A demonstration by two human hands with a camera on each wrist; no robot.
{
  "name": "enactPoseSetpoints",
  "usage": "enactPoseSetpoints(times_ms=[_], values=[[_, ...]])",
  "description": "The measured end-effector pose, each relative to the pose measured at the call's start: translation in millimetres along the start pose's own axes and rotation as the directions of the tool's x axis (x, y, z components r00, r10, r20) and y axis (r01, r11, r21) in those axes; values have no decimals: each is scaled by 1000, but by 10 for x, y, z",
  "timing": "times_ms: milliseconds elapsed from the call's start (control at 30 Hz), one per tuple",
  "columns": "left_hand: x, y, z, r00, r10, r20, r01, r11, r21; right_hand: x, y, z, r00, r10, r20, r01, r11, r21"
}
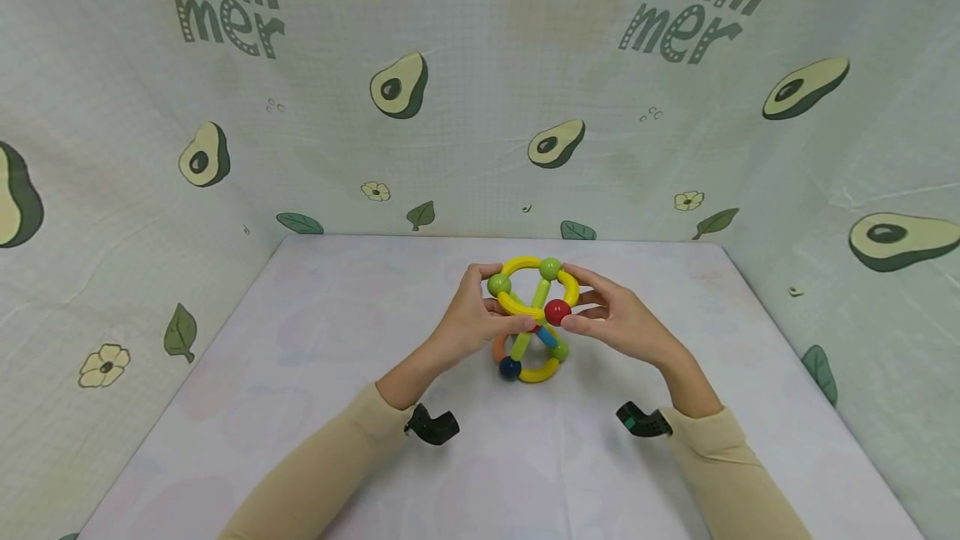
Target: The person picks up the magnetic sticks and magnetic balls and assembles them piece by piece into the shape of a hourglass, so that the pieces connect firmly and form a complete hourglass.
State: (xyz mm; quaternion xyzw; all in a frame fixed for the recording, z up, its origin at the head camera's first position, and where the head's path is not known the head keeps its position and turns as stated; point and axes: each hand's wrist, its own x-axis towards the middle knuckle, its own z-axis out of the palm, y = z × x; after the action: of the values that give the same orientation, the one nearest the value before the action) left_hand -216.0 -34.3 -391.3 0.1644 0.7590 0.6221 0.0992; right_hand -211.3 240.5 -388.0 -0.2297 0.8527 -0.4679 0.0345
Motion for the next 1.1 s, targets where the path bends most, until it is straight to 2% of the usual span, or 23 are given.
enactPoseSetpoints(times_ms=[133, 367, 600, 833, 1000, 1100], values=[[2, -4, -15, 1000, 9, 9, -10, 999, 40, 0, 6, -5, 1000, 3, 6, -3, 1000, 3], [65, -50, -153, 996, 87, 35, -92, 973, 210, 23, 38, -11, 999, 20, 33, -21, 1000, 23], [107, -69, -218, 992, 114, 54, -124, 959, 254, 36, 52, -13, 998, -4, 69, 2, 1000, 31], [108, -105, -198, 993, 109, 45, -117, 969, 220, 50, 89, 18, 997, -17, 69, 15, 999, 36], [115, -87, -224, 992, 102, 69, -116, 963, 242, 46, 101, 18, 998, -15, 68, 12, 999, 41], [119, -76, -250, 988, 118, 97, -139, 958, 249, 38, 112, 11, 998, -5, 70, 2, 999, 43]])
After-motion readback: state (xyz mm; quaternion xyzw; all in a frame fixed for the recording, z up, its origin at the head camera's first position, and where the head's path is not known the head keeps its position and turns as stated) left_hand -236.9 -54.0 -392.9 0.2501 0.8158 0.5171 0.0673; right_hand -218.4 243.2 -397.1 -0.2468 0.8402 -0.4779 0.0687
